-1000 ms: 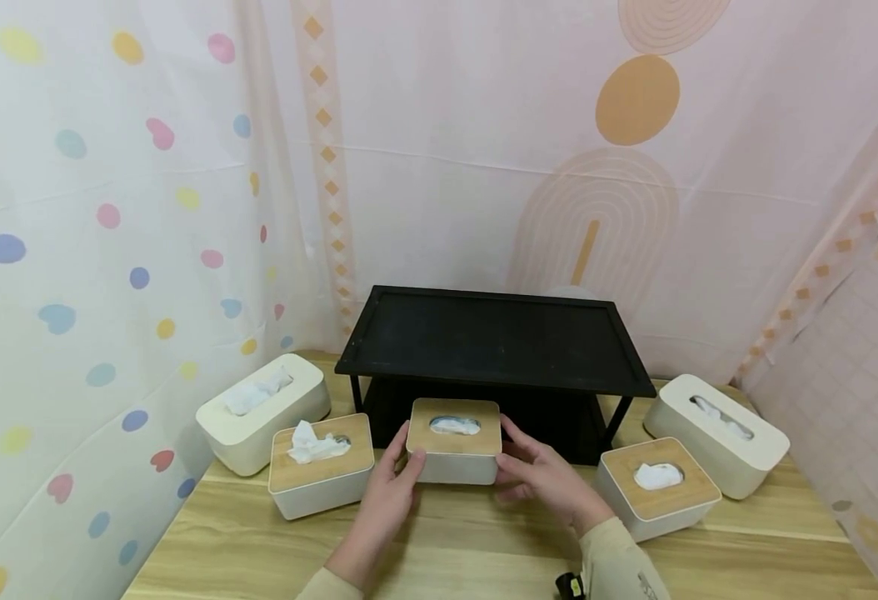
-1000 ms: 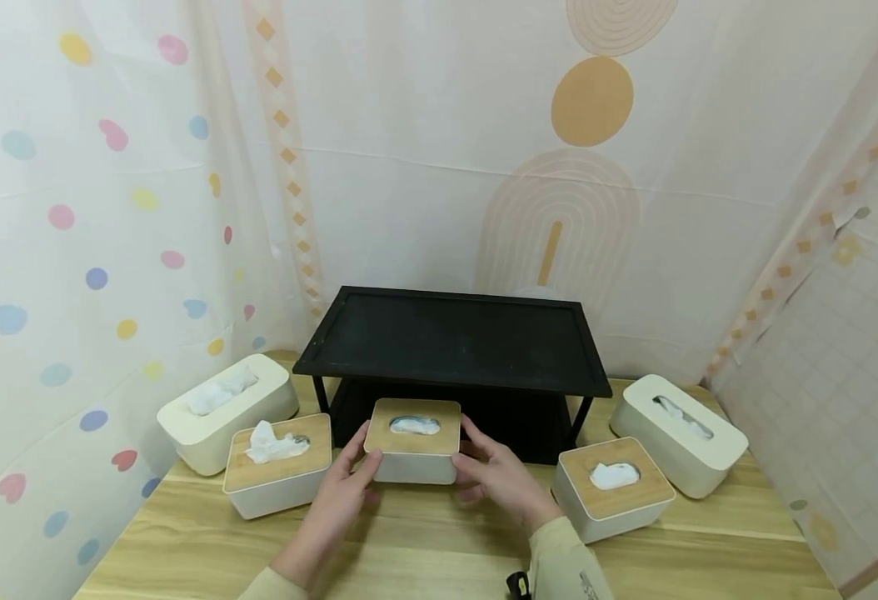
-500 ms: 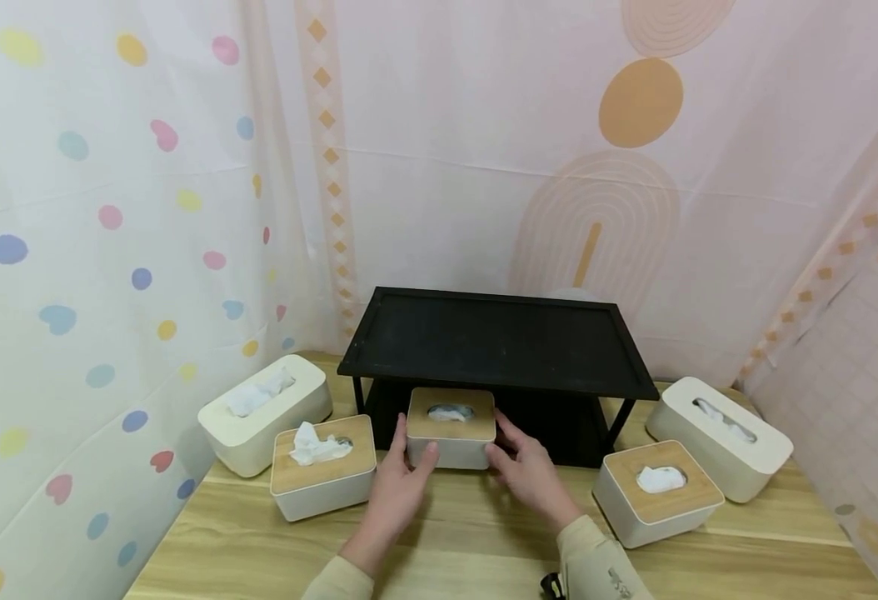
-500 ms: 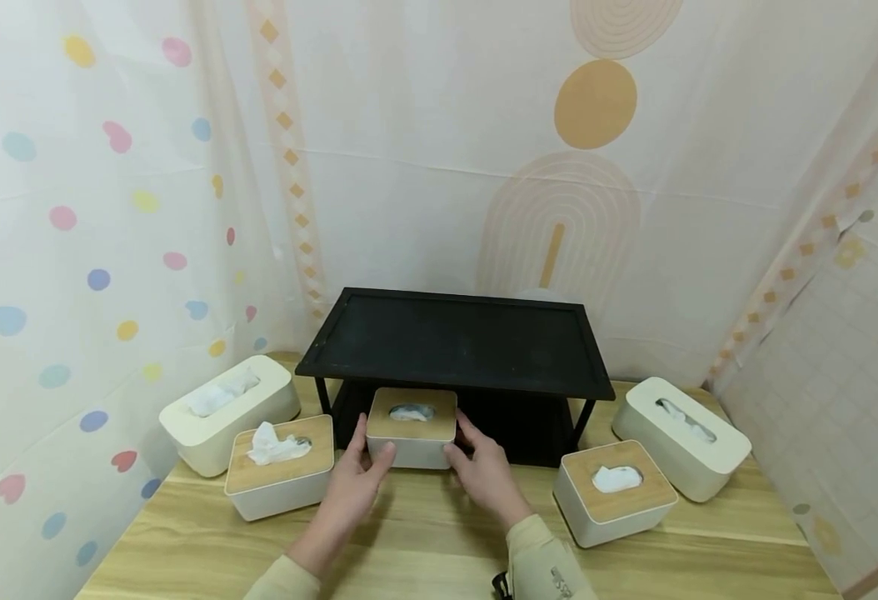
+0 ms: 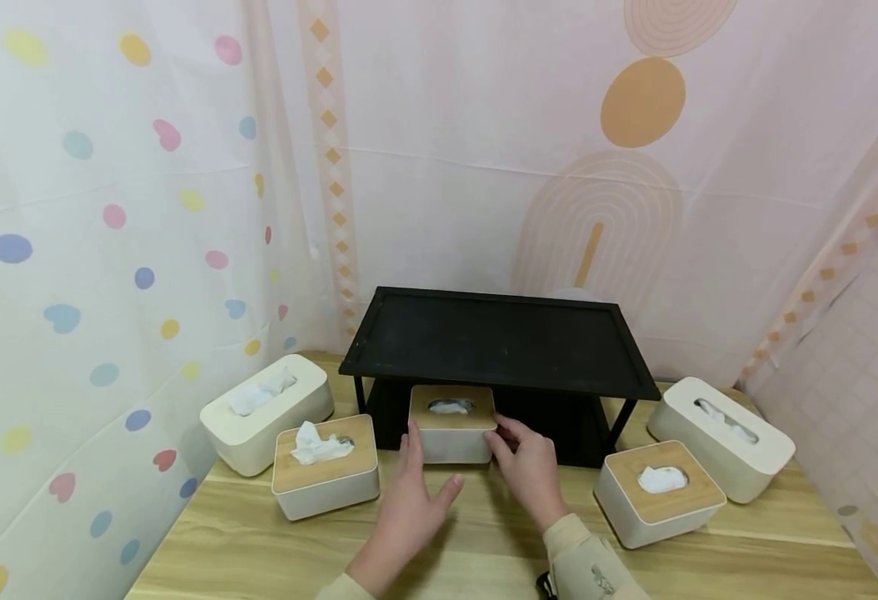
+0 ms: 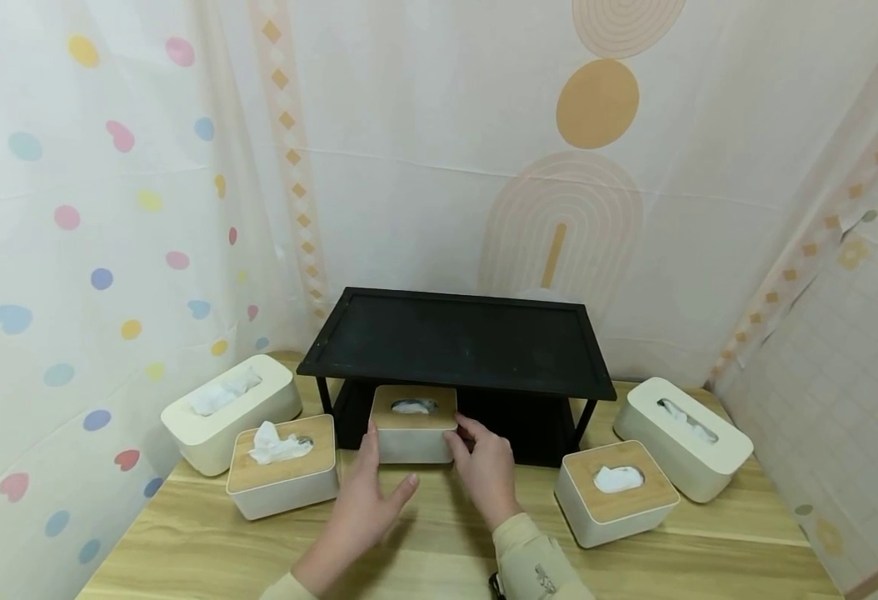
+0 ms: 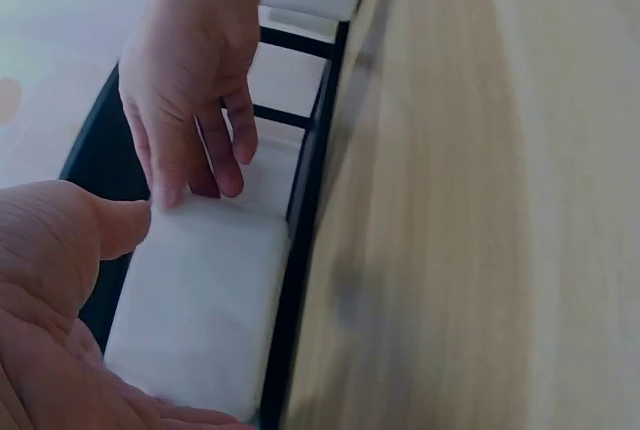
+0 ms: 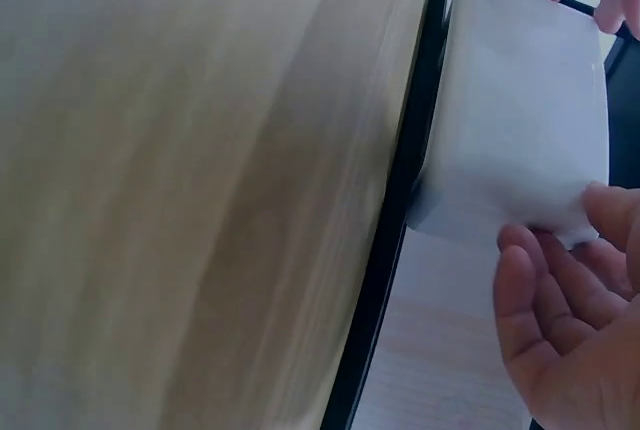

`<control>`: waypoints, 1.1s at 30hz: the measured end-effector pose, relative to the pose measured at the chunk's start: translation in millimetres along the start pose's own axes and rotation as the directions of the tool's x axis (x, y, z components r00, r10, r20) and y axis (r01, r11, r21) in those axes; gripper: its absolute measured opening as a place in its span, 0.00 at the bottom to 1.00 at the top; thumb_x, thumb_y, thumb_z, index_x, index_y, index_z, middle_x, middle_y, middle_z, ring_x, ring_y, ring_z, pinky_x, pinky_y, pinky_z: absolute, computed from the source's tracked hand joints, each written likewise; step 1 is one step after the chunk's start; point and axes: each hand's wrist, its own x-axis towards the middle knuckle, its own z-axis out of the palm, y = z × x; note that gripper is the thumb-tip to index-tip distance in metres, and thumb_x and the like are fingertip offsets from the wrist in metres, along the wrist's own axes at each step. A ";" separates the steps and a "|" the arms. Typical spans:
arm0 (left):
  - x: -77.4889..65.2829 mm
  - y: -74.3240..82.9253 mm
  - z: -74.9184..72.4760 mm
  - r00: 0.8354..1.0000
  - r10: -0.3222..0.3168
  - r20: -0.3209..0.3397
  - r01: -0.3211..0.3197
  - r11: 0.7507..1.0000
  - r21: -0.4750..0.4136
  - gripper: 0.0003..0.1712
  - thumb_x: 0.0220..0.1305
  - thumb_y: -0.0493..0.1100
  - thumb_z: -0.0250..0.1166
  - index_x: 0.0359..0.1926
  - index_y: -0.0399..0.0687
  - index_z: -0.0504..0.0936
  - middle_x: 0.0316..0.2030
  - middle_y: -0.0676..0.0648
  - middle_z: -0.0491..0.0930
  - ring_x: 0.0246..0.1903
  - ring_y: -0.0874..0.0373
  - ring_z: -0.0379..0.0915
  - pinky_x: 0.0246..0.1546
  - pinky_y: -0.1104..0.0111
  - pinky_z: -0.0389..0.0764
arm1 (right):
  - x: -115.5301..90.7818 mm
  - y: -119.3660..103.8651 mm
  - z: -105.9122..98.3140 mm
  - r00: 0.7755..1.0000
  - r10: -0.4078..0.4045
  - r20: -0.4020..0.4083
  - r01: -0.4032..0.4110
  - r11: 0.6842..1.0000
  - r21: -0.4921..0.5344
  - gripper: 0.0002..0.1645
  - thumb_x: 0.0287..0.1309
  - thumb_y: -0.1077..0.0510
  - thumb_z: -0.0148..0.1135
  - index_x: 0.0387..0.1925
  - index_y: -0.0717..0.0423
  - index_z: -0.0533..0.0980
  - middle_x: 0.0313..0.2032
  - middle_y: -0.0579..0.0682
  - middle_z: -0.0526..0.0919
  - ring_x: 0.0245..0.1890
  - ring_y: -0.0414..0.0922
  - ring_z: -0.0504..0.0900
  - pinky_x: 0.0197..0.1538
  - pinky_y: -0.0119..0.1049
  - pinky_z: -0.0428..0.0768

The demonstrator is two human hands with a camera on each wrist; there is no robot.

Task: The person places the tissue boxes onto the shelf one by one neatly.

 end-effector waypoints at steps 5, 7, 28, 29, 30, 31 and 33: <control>3.9 2.1 -6.0 1.000 -0.021 0.013 0.020 0.999 0.039 0.66 0.70 0.57 0.73 0.87 0.39 0.36 0.71 0.21 0.70 0.59 0.29 0.82 0.57 0.38 0.84 | 1.9 -2.7 5.2 0.997 -0.072 -0.027 0.069 0.993 -0.095 0.13 0.68 0.57 0.73 0.51 0.55 0.90 0.43 0.53 0.94 0.39 0.47 0.93 0.40 0.41 0.90; 8.8 2.3 -8.7 0.999 -0.031 0.006 0.031 0.998 0.061 0.66 0.70 0.56 0.73 0.86 0.37 0.36 0.62 0.22 0.80 0.46 0.36 0.88 0.46 0.45 0.88 | 3.0 -3.5 6.9 0.994 -0.111 -0.021 0.107 0.984 -0.143 0.12 0.68 0.56 0.73 0.51 0.55 0.90 0.43 0.52 0.95 0.39 0.48 0.93 0.41 0.44 0.90; 35.4 4.5 -15.7 0.995 -0.096 0.015 0.096 0.994 -0.049 0.66 0.75 0.52 0.69 0.84 0.33 0.27 0.24 0.47 0.86 0.20 0.59 0.80 0.25 0.64 0.79 | 18.6 -11.4 18.4 0.981 -0.180 0.074 0.193 0.942 -0.276 0.12 0.70 0.54 0.71 0.52 0.49 0.91 0.46 0.50 0.94 0.37 0.49 0.92 0.37 0.49 0.89; 37.2 3.3 -16.3 0.994 -0.108 0.014 0.109 0.992 -0.067 0.66 0.75 0.52 0.68 0.84 0.33 0.26 0.25 0.47 0.86 0.21 0.59 0.80 0.26 0.64 0.79 | 19.4 -12.8 19.2 0.978 -0.179 0.111 0.203 0.940 -0.276 0.14 0.72 0.55 0.69 0.54 0.50 0.90 0.47 0.51 0.94 0.36 0.49 0.92 0.37 0.48 0.89; 39.2 2.2 -16.9 0.993 -0.119 0.011 0.119 0.989 -0.086 0.66 0.75 0.52 0.68 0.84 0.33 0.24 0.26 0.46 0.87 0.22 0.58 0.81 0.26 0.63 0.79 | 20.0 -14.1 20.0 0.973 -0.176 0.148 0.211 0.938 -0.274 0.15 0.73 0.55 0.68 0.57 0.51 0.89 0.48 0.52 0.94 0.36 0.49 0.92 0.36 0.47 0.89; 41.3 1.4 -17.3 0.992 -0.123 0.003 0.122 0.988 -0.097 0.66 0.76 0.51 0.68 0.83 0.33 0.24 0.27 0.46 0.87 0.23 0.59 0.81 0.27 0.64 0.80 | 20.6 -15.2 21.0 0.968 -0.174 0.182 0.220 0.935 -0.278 0.16 0.74 0.55 0.67 0.59 0.52 0.87 0.49 0.52 0.93 0.36 0.49 0.92 0.35 0.45 0.88; 45.2 1.1 -18.4 0.991 -0.137 -0.009 0.135 0.983 -0.125 0.66 0.76 0.51 0.66 0.83 0.31 0.22 0.28 0.45 0.87 0.24 0.58 0.81 0.28 0.63 0.80 | 21.2 -17.9 22.6 0.957 -0.165 0.240 0.231 0.931 -0.281 0.19 0.76 0.56 0.65 0.64 0.52 0.84 0.50 0.54 0.93 0.33 0.49 0.90 0.32 0.42 0.86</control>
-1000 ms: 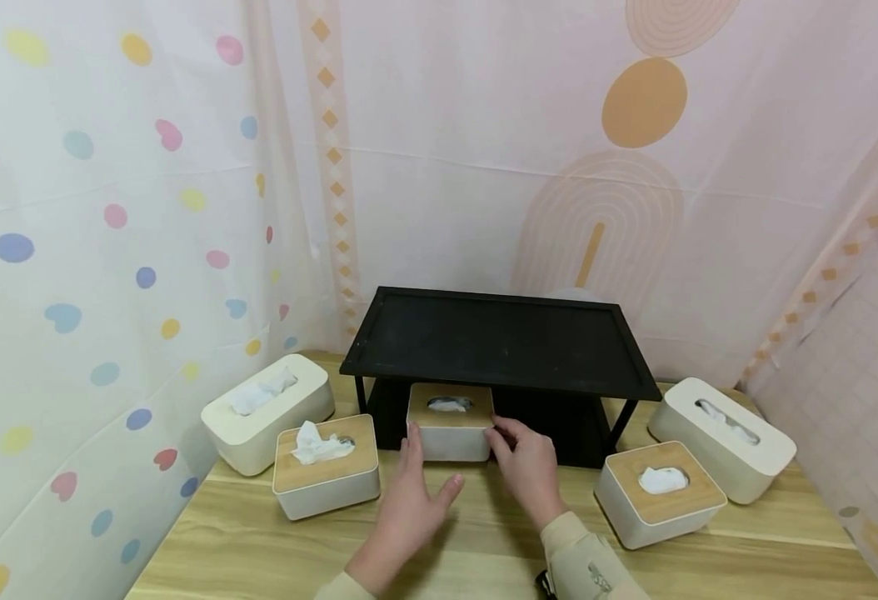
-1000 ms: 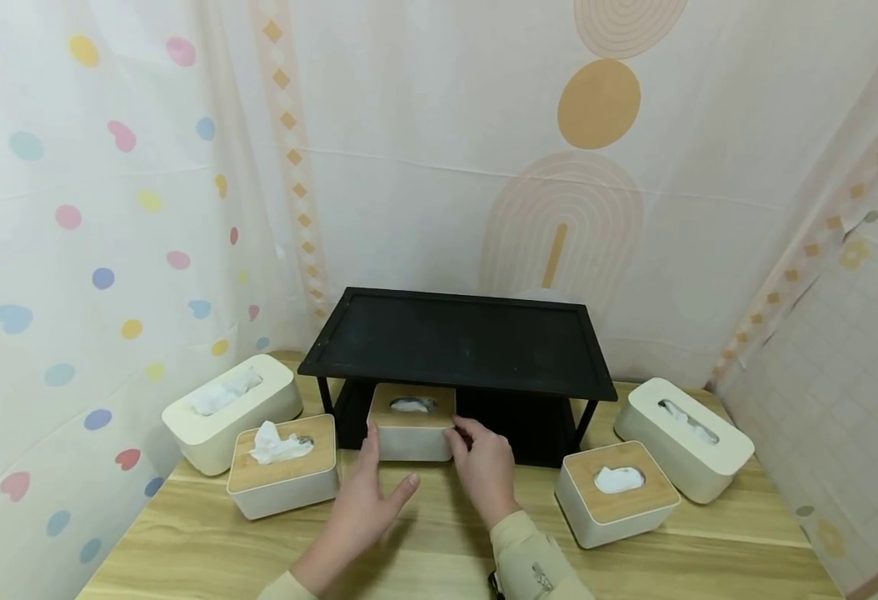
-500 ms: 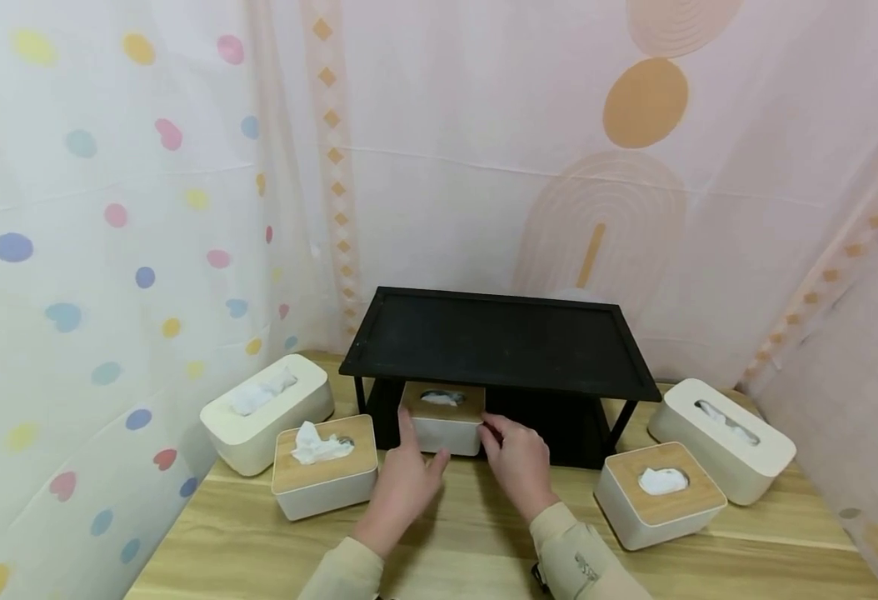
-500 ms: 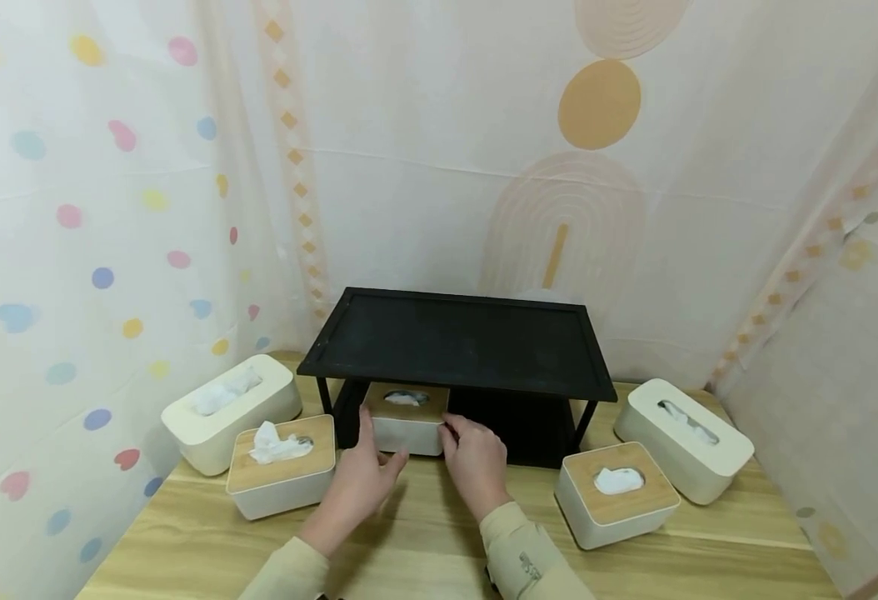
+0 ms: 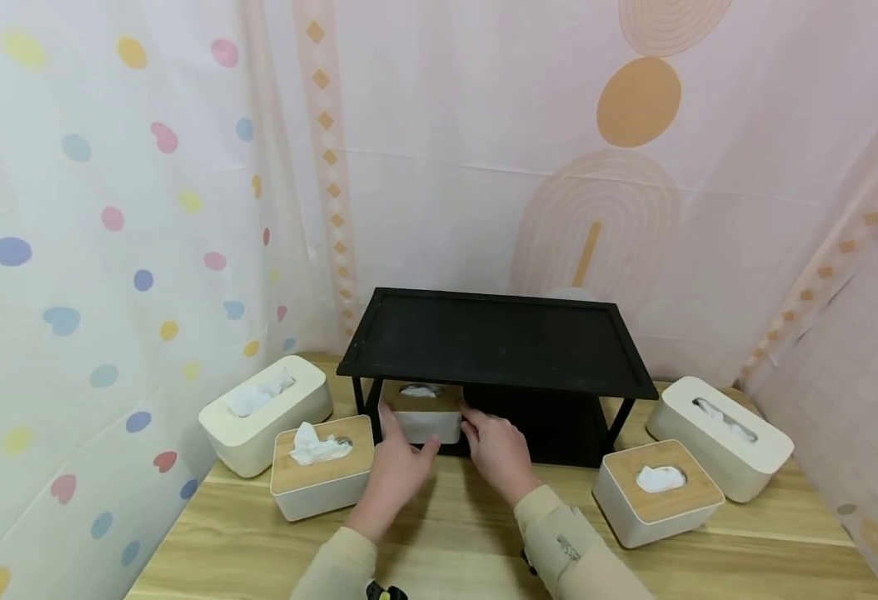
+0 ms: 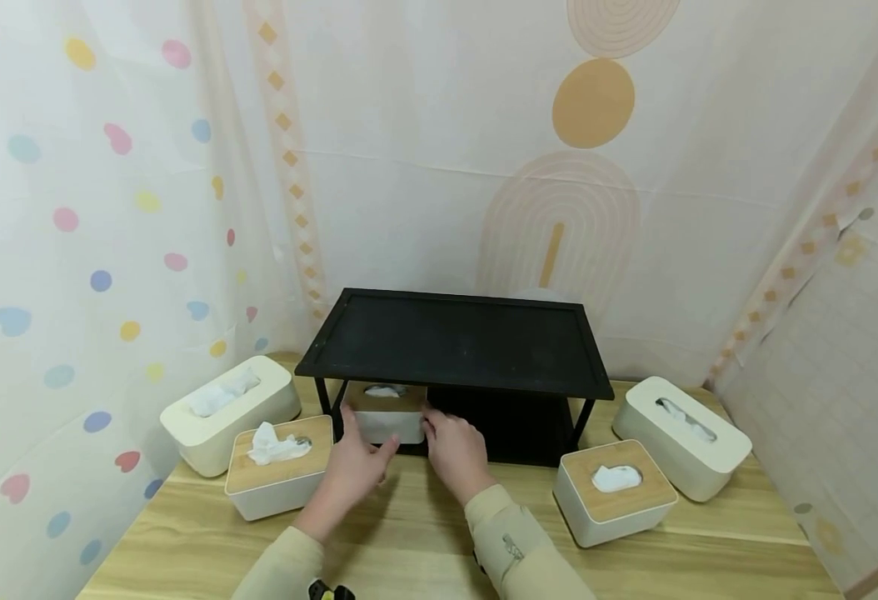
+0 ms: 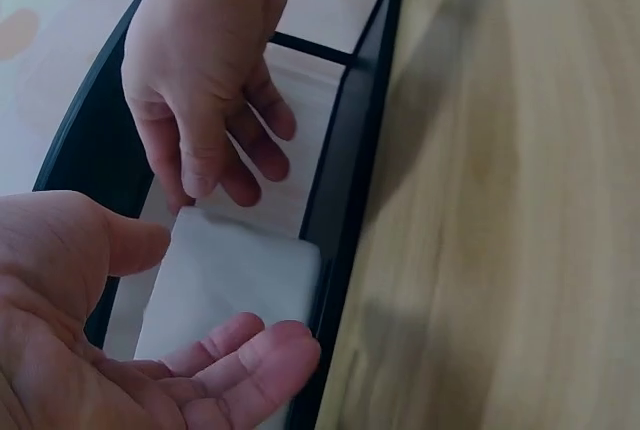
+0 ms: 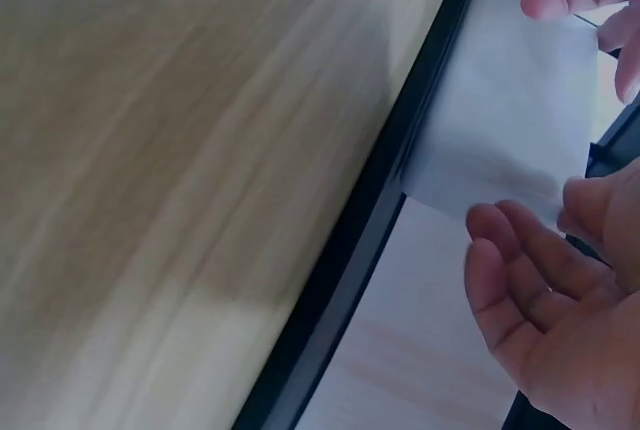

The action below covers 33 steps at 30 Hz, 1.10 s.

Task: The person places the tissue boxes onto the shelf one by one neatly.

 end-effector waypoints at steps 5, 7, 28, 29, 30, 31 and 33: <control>4.5 6.8 -1.4 0.997 -0.083 0.001 0.082 0.985 -0.150 0.65 0.78 0.50 0.63 0.82 0.35 0.17 0.22 0.42 0.84 0.16 0.56 0.78 0.25 0.60 0.83 | 2.7 -7.0 0.9 0.995 -0.002 0.102 0.003 1.000 -0.009 0.23 0.78 0.57 0.62 0.70 0.51 0.79 0.31 0.53 0.90 0.17 0.44 0.76 0.22 0.36 0.70; 6.3 9.3 -1.2 0.992 -0.123 0.014 0.123 0.968 -0.218 0.65 0.78 0.50 0.62 0.82 0.40 0.14 0.24 0.40 0.84 0.13 0.56 0.77 0.23 0.59 0.86 | 2.9 -9.5 1.2 0.991 -0.004 0.136 0.006 1.000 -0.016 0.25 0.78 0.57 0.61 0.71 0.51 0.78 0.20 0.49 0.81 0.14 0.41 0.68 0.20 0.35 0.64; 6.2 16.0 -5.1 0.980 -0.188 0.070 0.201 0.928 -0.313 0.70 0.78 0.57 0.63 0.80 0.47 0.09 0.30 0.38 0.84 0.16 0.56 0.81 0.22 0.61 0.87 | 2.0 -14.6 -2.6 0.978 -0.018 0.208 0.023 1.000 -0.020 0.31 0.78 0.58 0.61 0.78 0.46 0.71 0.13 0.45 0.67 0.12 0.40 0.60 0.18 0.34 0.60; 3.6 16.5 -6.3 0.983 -0.169 0.078 0.185 0.932 -0.311 0.70 0.78 0.57 0.63 0.80 0.45 0.10 0.31 0.39 0.85 0.16 0.56 0.82 0.23 0.61 0.87 | 1.8 -14.3 -2.6 0.976 -0.018 0.216 0.024 0.999 -0.027 0.32 0.78 0.58 0.61 0.78 0.45 0.71 0.14 0.45 0.68 0.13 0.40 0.61 0.19 0.34 0.60; 0.5 17.4 -8.1 0.985 -0.147 0.086 0.167 0.938 -0.305 0.69 0.78 0.57 0.63 0.80 0.43 0.11 0.32 0.40 0.85 0.17 0.56 0.82 0.23 0.60 0.87 | 1.5 -14.2 -3.0 0.975 -0.018 0.224 0.026 0.999 -0.033 0.32 0.78 0.58 0.61 0.79 0.45 0.70 0.15 0.45 0.69 0.13 0.40 0.62 0.19 0.35 0.60; -3.0 18.5 -10.2 0.988 -0.125 0.094 0.148 0.942 -0.300 0.69 0.79 0.57 0.63 0.81 0.41 0.12 0.33 0.41 0.86 0.17 0.55 0.82 0.24 0.60 0.87 | 1.3 -14.0 -3.3 0.973 -0.017 0.230 0.026 0.999 -0.035 0.33 0.78 0.58 0.61 0.79 0.45 0.69 0.16 0.45 0.70 0.14 0.40 0.62 0.19 0.35 0.61; -10.2 21.2 -15.1 0.992 -0.084 0.096 0.108 0.954 -0.279 0.68 0.79 0.58 0.64 0.82 0.38 0.15 0.34 0.43 0.86 0.18 0.54 0.83 0.25 0.61 0.87 | 0.7 -13.1 -3.7 0.971 -0.010 0.241 0.022 0.999 -0.045 0.33 0.78 0.58 0.61 0.80 0.44 0.68 0.19 0.45 0.71 0.16 0.40 0.64 0.20 0.35 0.62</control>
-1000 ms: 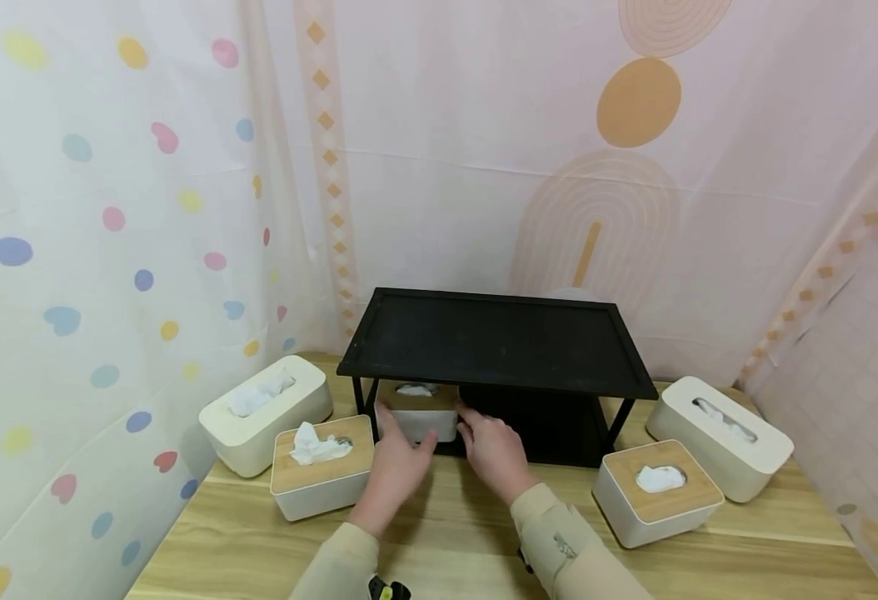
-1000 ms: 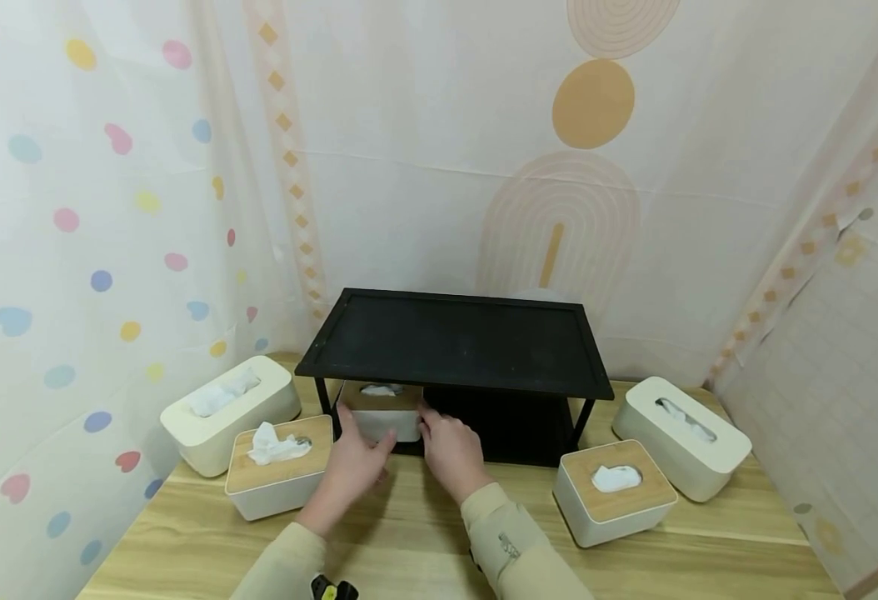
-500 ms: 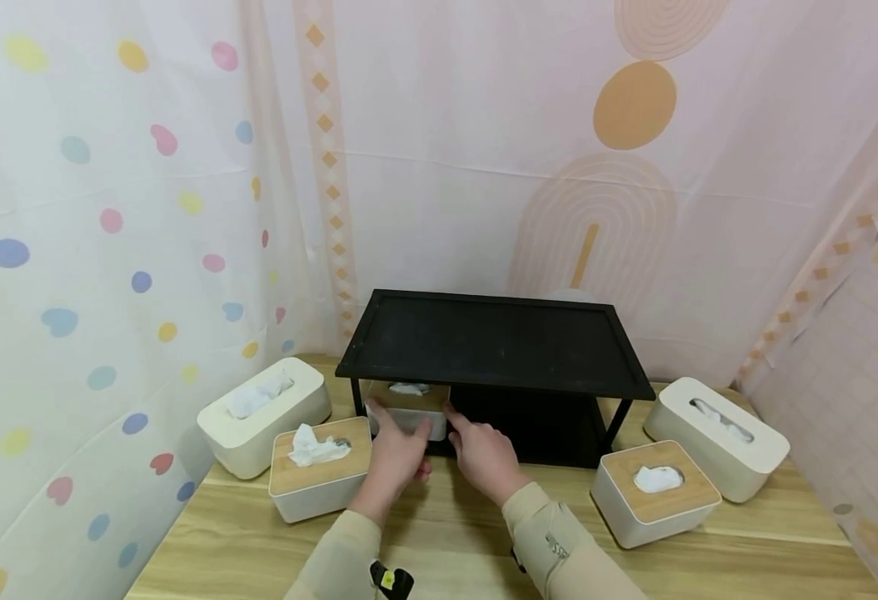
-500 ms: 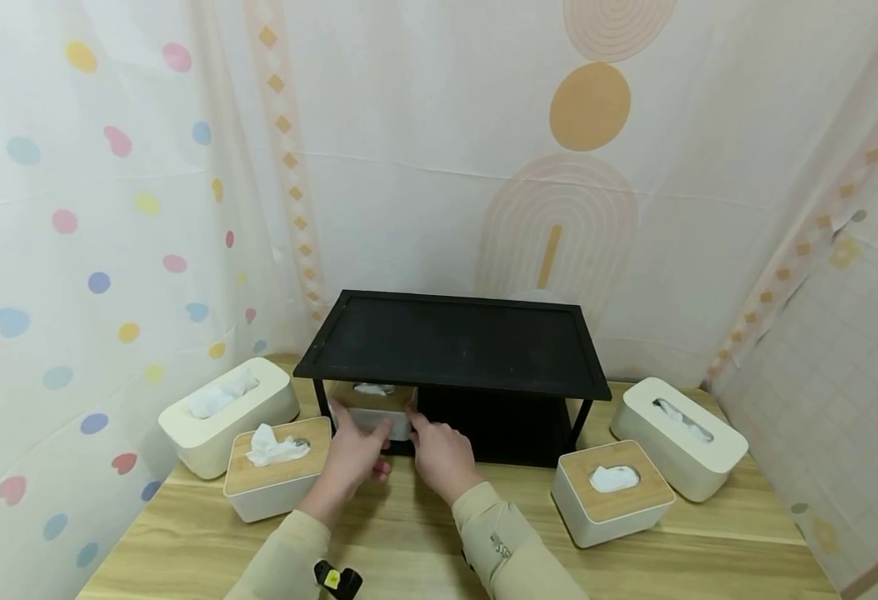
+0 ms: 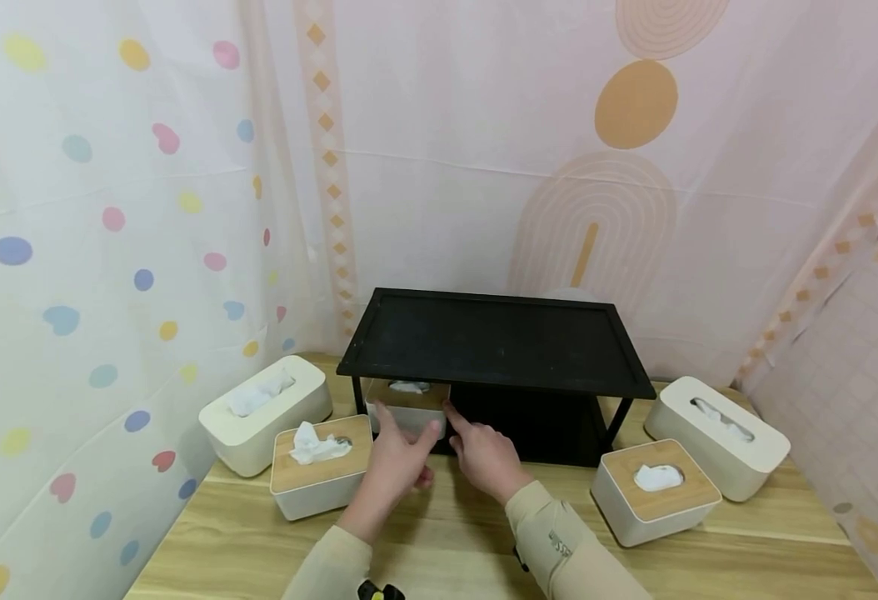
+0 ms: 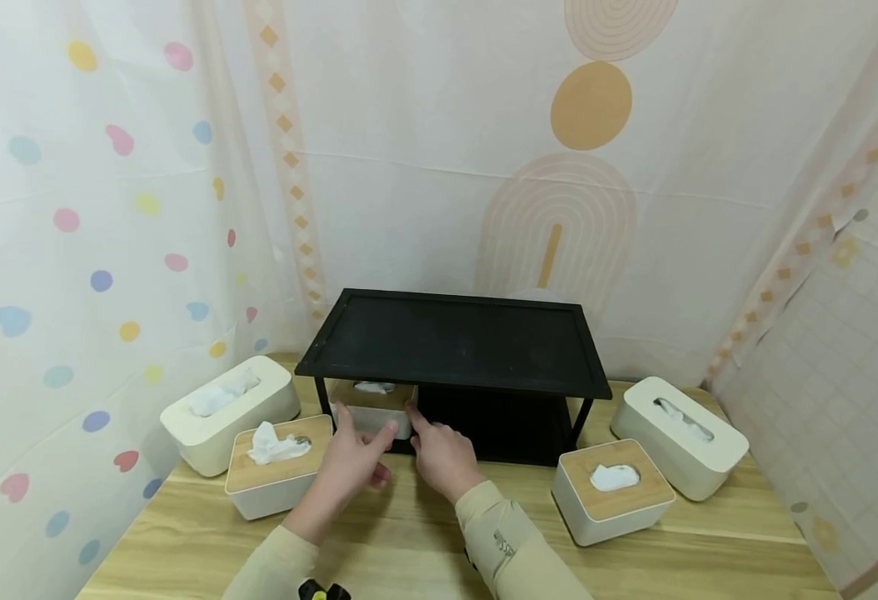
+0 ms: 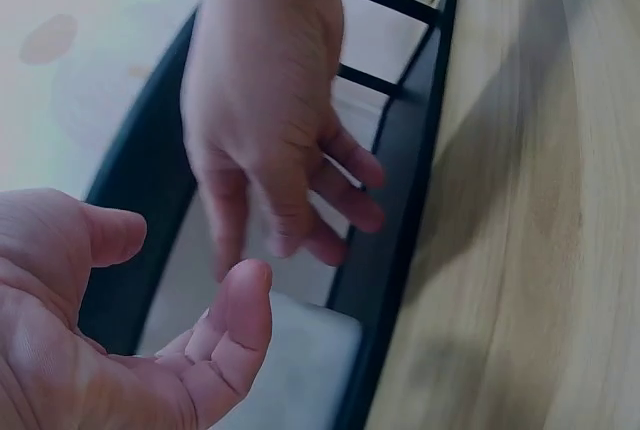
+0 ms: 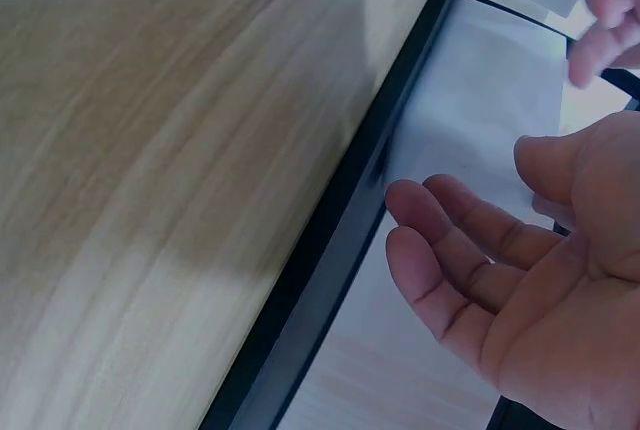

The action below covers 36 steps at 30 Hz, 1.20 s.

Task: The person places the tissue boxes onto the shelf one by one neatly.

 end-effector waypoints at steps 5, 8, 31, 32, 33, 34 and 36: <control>-16.2 7.4 -9.1 0.999 0.050 0.011 -0.050 0.997 0.051 0.68 0.77 0.59 0.65 0.83 0.37 0.21 0.38 0.42 0.89 0.22 0.50 0.85 0.29 0.59 0.89 | -0.7 4.0 0.0 1.000 0.010 0.010 -0.010 1.000 0.004 0.34 0.79 0.58 0.60 0.81 0.43 0.66 0.21 0.46 0.74 0.17 0.41 0.66 0.21 0.36 0.64; -24.4 9.4 -16.4 0.998 0.053 0.018 -0.054 0.997 0.063 0.67 0.76 0.60 0.66 0.85 0.39 0.24 0.46 0.40 0.88 0.23 0.52 0.85 0.31 0.58 0.90 | -0.5 5.4 1.2 1.000 0.011 0.019 -0.011 1.000 0.008 0.35 0.79 0.58 0.59 0.81 0.42 0.66 0.21 0.46 0.74 0.16 0.41 0.66 0.21 0.36 0.64; -46.4 -58.5 -145.2 0.963 0.100 -0.250 0.054 0.837 0.545 0.49 0.80 0.58 0.59 0.77 0.19 0.55 0.71 0.17 0.66 0.70 0.19 0.64 0.69 0.31 0.68 | -15.4 -11.6 2.4 0.959 0.023 0.281 -0.123 0.931 0.344 0.34 0.81 0.47 0.56 0.76 0.65 0.69 0.55 0.57 0.90 0.45 0.48 0.90 0.54 0.48 0.87; -45.0 -60.6 -146.7 0.969 0.081 -0.235 0.062 0.838 0.542 0.48 0.81 0.59 0.57 0.77 0.20 0.55 0.72 0.18 0.65 0.70 0.19 0.64 0.68 0.31 0.69 | -15.6 -11.8 2.6 0.954 0.015 0.301 -0.137 0.911 0.389 0.34 0.81 0.47 0.57 0.76 0.64 0.70 0.56 0.57 0.89 0.47 0.48 0.89 0.54 0.46 0.86; -43.6 -62.6 -148.0 0.973 0.063 -0.221 0.069 0.838 0.541 0.48 0.82 0.59 0.56 0.78 0.21 0.56 0.72 0.18 0.65 0.71 0.20 0.65 0.68 0.31 0.70 | -15.7 -11.9 2.6 0.946 0.006 0.324 -0.154 0.889 0.432 0.34 0.81 0.47 0.57 0.76 0.63 0.70 0.55 0.57 0.89 0.48 0.49 0.89 0.53 0.46 0.86; -42.4 -64.2 -149.1 0.978 0.041 -0.206 0.077 0.842 0.535 0.47 0.82 0.60 0.54 0.78 0.22 0.56 0.73 0.19 0.64 0.72 0.20 0.63 0.69 0.31 0.69 | -15.7 -11.9 2.9 0.939 -0.005 0.344 -0.170 0.862 0.477 0.34 0.81 0.47 0.57 0.77 0.63 0.69 0.54 0.57 0.89 0.47 0.50 0.89 0.52 0.46 0.86; -40.6 -66.3 -151.2 0.984 -0.002 -0.176 0.094 0.853 0.513 0.47 0.83 0.62 0.52 0.79 0.25 0.56 0.75 0.20 0.60 0.74 0.21 0.58 0.73 0.32 0.65 | -15.6 -11.8 3.6 0.927 -0.026 0.373 -0.196 0.816 0.544 0.34 0.81 0.48 0.58 0.77 0.63 0.69 0.52 0.56 0.90 0.43 0.50 0.89 0.49 0.45 0.86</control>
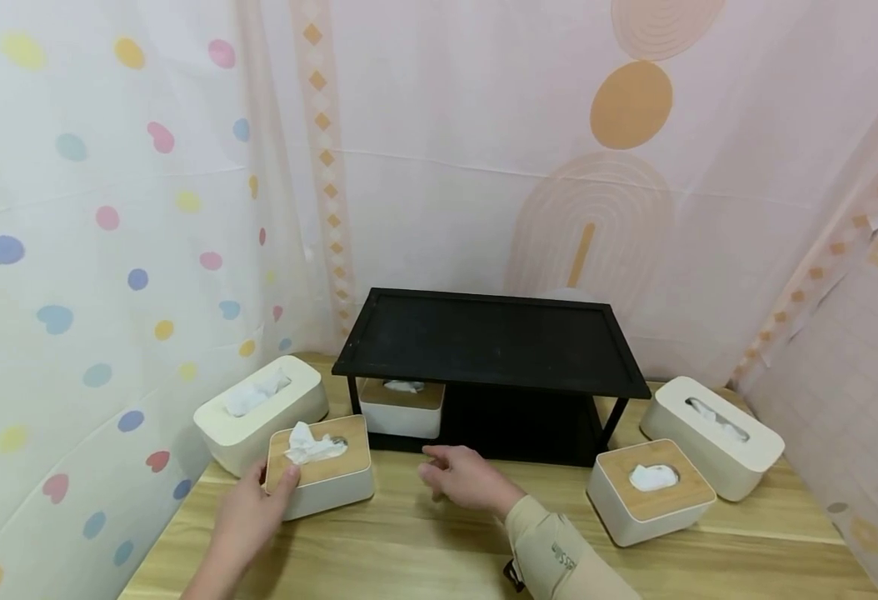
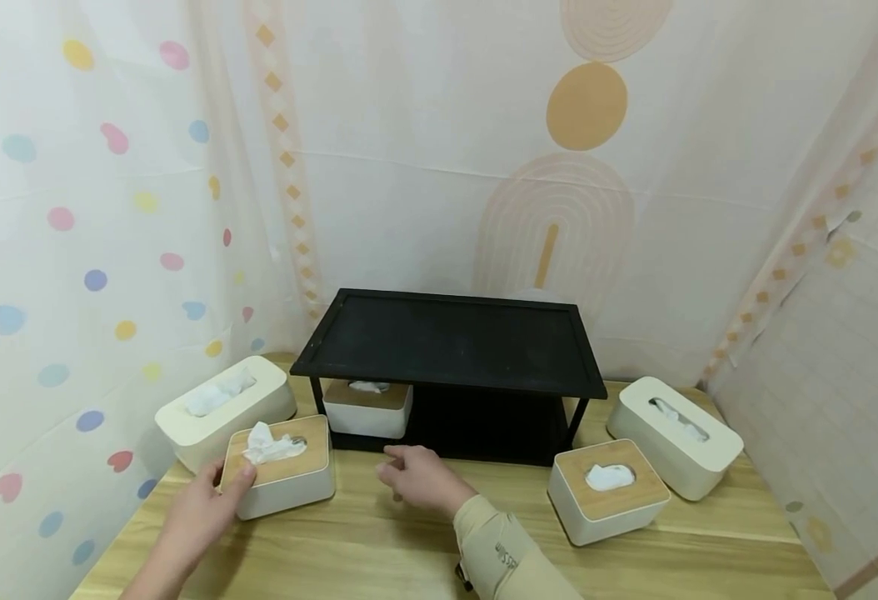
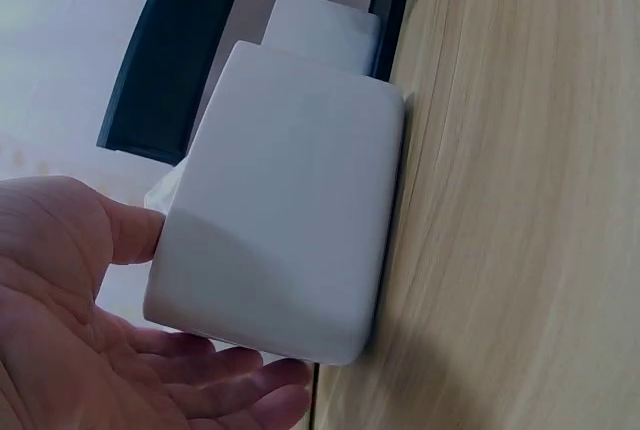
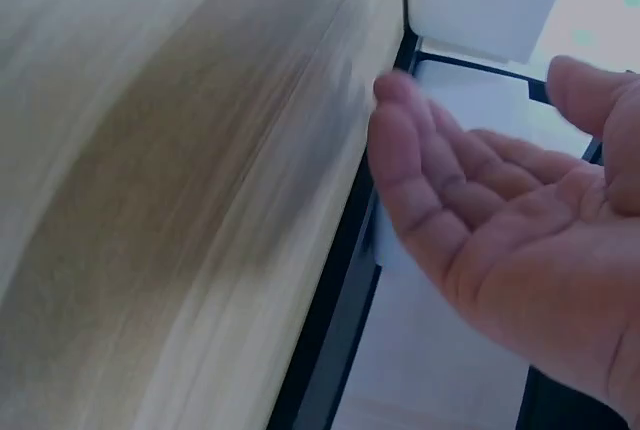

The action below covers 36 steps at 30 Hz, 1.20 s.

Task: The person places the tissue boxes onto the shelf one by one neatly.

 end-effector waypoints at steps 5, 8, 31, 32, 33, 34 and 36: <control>2.1 -0.3 -1.7 0.996 -0.027 0.082 0.032 0.998 -0.051 0.51 0.83 0.66 0.47 0.82 0.26 0.51 0.78 0.19 0.54 0.77 0.21 0.53 0.76 0.33 0.60 | -1.0 3.9 0.2 0.998 0.011 0.054 -0.018 0.992 0.128 0.35 0.81 0.48 0.57 0.78 0.62 0.67 0.50 0.57 0.89 0.42 0.49 0.89 0.48 0.48 0.88; 1.6 1.3 -1.8 0.994 -0.032 0.104 0.040 0.997 -0.071 0.52 0.83 0.67 0.46 0.82 0.26 0.49 0.78 0.19 0.54 0.77 0.21 0.54 0.76 0.33 0.60 | -2.7 5.1 0.0 0.997 0.027 0.071 -0.039 0.985 0.170 0.35 0.81 0.47 0.57 0.78 0.62 0.67 0.50 0.58 0.89 0.43 0.49 0.89 0.47 0.47 0.88; -12.8 26.1 38.9 0.985 0.131 0.115 -0.105 0.972 -0.211 0.43 0.81 0.58 0.59 0.79 0.29 0.62 0.68 0.21 0.74 0.64 0.30 0.79 0.60 0.47 0.85 | -25.2 17.3 -5.9 0.987 0.087 0.131 -0.121 0.953 0.276 0.38 0.79 0.43 0.60 0.79 0.59 0.67 0.61 0.57 0.85 0.48 0.49 0.89 0.46 0.42 0.88; -14.1 28.8 42.1 0.983 0.141 0.121 -0.112 0.968 -0.224 0.42 0.81 0.57 0.59 0.79 0.29 0.63 0.68 0.21 0.74 0.62 0.31 0.81 0.57 0.49 0.86 | -27.5 19.3 -7.4 0.987 0.089 0.134 -0.124 0.952 0.280 0.39 0.79 0.42 0.60 0.79 0.59 0.66 0.60 0.56 0.85 0.48 0.49 0.89 0.46 0.41 0.87; -15.5 31.5 45.5 0.981 0.147 0.126 -0.114 0.965 -0.238 0.42 0.81 0.57 0.60 0.79 0.30 0.64 0.67 0.21 0.74 0.61 0.32 0.82 0.54 0.51 0.88 | -29.9 21.1 -9.2 0.986 0.092 0.136 -0.128 0.950 0.285 0.40 0.79 0.42 0.60 0.79 0.60 0.66 0.60 0.56 0.85 0.48 0.49 0.89 0.46 0.40 0.87; -16.8 34.0 49.0 0.980 0.153 0.129 -0.117 0.961 -0.250 0.42 0.80 0.57 0.61 0.79 0.31 0.64 0.67 0.22 0.75 0.60 0.34 0.83 0.53 0.52 0.88 | -32.3 23.1 -11.1 0.986 0.096 0.139 -0.133 0.948 0.290 0.41 0.78 0.41 0.60 0.79 0.60 0.65 0.60 0.55 0.85 0.48 0.48 0.89 0.46 0.40 0.87; -19.9 39.3 55.4 0.978 0.156 0.139 -0.111 0.951 -0.288 0.41 0.80 0.56 0.62 0.79 0.33 0.66 0.66 0.24 0.77 0.59 0.37 0.84 0.50 0.54 0.89 | -37.4 26.0 -14.9 0.985 0.107 0.137 -0.143 0.947 0.287 0.42 0.78 0.40 0.61 0.79 0.61 0.65 0.58 0.54 0.86 0.47 0.48 0.89 0.46 0.39 0.87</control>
